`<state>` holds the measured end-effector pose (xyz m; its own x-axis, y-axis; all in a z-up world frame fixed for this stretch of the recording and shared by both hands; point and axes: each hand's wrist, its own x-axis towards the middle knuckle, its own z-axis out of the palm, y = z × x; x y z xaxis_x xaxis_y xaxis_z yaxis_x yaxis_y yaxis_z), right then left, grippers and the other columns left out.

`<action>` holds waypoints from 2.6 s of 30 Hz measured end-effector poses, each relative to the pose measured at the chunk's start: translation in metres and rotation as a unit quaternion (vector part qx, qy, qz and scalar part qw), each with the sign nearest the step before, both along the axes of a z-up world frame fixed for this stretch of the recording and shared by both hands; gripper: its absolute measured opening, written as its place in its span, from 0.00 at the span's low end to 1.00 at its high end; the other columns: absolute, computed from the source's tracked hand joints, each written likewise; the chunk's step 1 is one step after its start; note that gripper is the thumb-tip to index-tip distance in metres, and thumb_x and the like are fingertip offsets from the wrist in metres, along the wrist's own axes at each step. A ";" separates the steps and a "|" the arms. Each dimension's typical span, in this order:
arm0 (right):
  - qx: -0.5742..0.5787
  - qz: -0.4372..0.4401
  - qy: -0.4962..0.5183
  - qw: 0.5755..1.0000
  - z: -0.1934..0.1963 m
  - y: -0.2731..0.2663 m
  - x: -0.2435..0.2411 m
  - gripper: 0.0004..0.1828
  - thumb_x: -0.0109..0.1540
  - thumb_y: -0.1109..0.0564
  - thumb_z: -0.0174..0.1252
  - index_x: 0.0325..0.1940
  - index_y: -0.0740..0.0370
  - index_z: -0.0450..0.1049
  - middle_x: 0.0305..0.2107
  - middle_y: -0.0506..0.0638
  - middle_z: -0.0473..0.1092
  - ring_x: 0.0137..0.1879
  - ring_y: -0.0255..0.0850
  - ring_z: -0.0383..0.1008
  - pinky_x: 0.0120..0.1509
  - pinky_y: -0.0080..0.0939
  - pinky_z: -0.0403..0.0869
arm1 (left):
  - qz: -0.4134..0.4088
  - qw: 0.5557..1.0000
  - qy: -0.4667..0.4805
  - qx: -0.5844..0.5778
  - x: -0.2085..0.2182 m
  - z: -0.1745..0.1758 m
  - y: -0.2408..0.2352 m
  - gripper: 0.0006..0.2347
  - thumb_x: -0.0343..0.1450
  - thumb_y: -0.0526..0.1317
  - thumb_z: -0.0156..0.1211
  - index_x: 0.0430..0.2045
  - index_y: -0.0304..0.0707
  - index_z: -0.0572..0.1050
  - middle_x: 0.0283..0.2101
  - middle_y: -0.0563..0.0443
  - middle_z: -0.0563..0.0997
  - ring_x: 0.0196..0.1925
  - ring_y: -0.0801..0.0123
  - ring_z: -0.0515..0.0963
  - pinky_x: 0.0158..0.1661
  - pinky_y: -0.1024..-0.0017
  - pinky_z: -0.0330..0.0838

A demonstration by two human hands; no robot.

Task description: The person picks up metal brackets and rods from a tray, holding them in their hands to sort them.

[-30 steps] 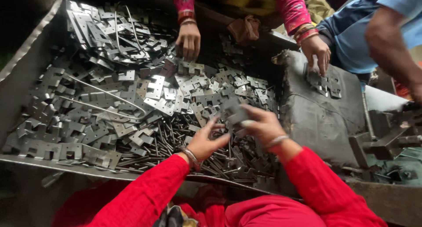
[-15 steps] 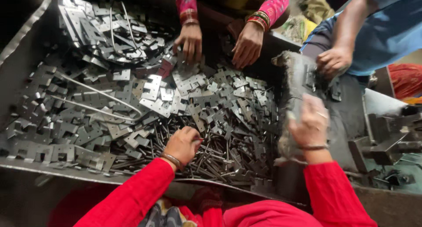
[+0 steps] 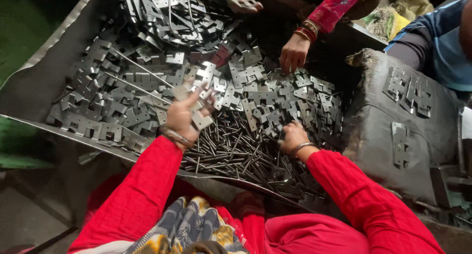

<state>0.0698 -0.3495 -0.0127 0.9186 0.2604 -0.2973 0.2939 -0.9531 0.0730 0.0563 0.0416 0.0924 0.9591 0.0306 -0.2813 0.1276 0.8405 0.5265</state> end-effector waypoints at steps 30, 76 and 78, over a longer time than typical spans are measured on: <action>0.726 -0.290 0.192 0.594 0.134 0.055 -0.065 0.30 0.57 0.72 0.57 0.64 0.63 0.72 0.53 0.59 0.72 0.54 0.46 0.78 0.59 0.51 0.81 | -0.075 0.952 0.084 -0.284 -0.074 -0.040 -0.085 0.13 0.74 0.39 0.53 0.50 0.34 0.74 0.47 0.44 0.83 0.47 0.60 0.83 0.49 0.64 0.79; 0.169 -0.233 -0.519 0.805 0.148 -0.208 -0.048 0.33 0.59 0.70 0.51 0.70 0.69 0.69 0.47 0.65 0.74 0.51 0.60 0.77 0.59 0.55 0.75 | -0.426 0.708 -0.031 0.562 0.029 -0.096 0.038 0.20 0.66 0.31 0.66 0.54 0.43 0.74 0.37 0.34 0.86 0.42 0.50 0.88 0.41 0.59 0.84; 0.038 -0.279 -0.452 0.846 0.142 -0.254 -0.058 0.35 0.57 0.68 0.50 0.70 0.71 0.65 0.49 0.69 0.73 0.52 0.66 0.75 0.54 0.59 0.73 | -0.327 0.585 -0.147 0.728 0.026 -0.095 0.003 0.18 0.65 0.38 0.68 0.48 0.40 0.72 0.39 0.36 0.86 0.45 0.45 0.85 0.44 0.57 0.79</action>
